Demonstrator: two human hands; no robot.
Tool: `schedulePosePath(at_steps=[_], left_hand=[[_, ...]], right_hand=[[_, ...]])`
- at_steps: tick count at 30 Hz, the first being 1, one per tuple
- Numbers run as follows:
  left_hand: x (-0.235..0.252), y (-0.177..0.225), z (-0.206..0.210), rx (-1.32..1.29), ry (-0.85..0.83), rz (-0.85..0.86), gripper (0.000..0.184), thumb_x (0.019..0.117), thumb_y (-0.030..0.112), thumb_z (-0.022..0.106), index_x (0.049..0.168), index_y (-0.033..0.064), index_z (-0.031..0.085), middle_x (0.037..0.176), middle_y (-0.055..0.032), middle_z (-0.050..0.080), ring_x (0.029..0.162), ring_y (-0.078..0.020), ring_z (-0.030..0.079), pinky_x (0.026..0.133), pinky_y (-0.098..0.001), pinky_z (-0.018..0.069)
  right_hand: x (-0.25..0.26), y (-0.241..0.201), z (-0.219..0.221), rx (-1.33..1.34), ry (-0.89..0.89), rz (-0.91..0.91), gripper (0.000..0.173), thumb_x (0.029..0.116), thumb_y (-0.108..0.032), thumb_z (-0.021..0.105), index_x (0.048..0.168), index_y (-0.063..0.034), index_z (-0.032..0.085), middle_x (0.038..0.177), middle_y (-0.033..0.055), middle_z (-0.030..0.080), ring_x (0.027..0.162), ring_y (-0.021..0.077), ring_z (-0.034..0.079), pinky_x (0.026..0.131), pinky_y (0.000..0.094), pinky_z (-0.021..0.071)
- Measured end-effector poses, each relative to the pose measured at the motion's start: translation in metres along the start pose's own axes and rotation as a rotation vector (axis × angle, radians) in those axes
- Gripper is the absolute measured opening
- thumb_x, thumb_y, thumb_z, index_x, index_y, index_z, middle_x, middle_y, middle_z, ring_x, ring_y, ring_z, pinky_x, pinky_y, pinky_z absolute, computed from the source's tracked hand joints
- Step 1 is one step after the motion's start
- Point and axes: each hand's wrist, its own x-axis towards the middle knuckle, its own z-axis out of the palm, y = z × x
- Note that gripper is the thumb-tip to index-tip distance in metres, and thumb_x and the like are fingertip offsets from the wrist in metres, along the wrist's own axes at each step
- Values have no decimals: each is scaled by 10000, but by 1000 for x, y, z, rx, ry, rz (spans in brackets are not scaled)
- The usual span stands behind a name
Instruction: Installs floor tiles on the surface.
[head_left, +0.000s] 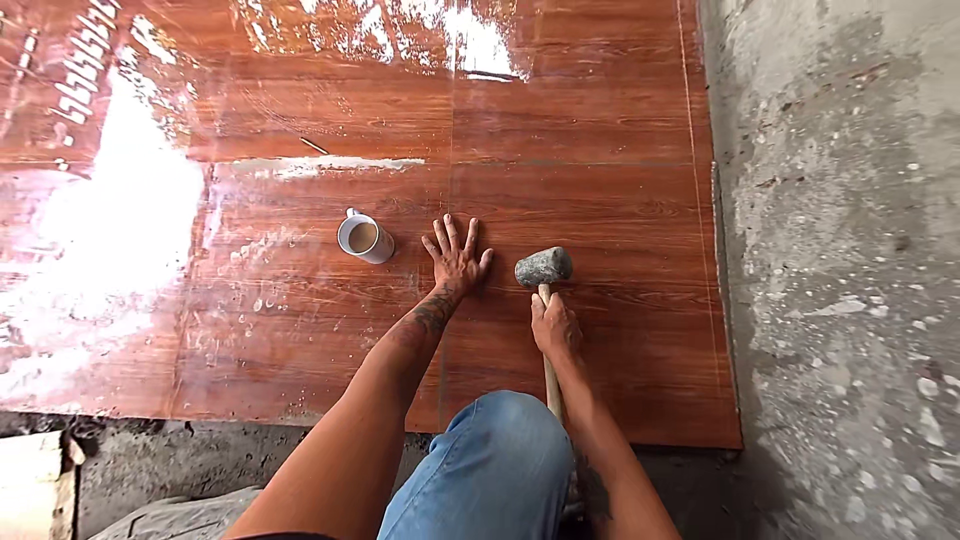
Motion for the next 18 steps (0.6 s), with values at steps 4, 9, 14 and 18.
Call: schedulePosePath(at_steps=[4,9,14,18], left_hand=[[1,1,-5,-23,-39,-14,795,963,758,171,1654,371,90,1703,-258,-3,1554,-514,13,1111,-831,56],[3,-6,-2,-76,-9,3,849,961,771,220,1662,306,110,1695,-279,4,1551,-522,27,1154,-781,59],[-99,-10,-34,-618,-124,87,833,1039,605,401,1638,69,184,1658,-192,303,1534,-319,311,1225,-590,275],[-212,-36,-74,-1298,-686,-95,630,1007,342,601,1503,22,382,1180,-210,674,955,-277,704,865,-460,582]], right_hand=[[-2,7,-10,125,-15,5,511,1086,-490,427,1197,-33,627,1080,183,701,1038,325,694,897,525,538],[-31,35,19,433,31,-8,467,1081,-451,462,1124,-15,624,768,112,644,633,249,655,637,466,580],[-72,18,46,820,101,0,432,1103,-390,444,1181,4,605,675,59,592,547,169,596,534,357,556],[-86,-17,73,1038,-2,-126,402,1126,-297,374,1288,42,517,832,82,653,712,139,662,701,313,594]])
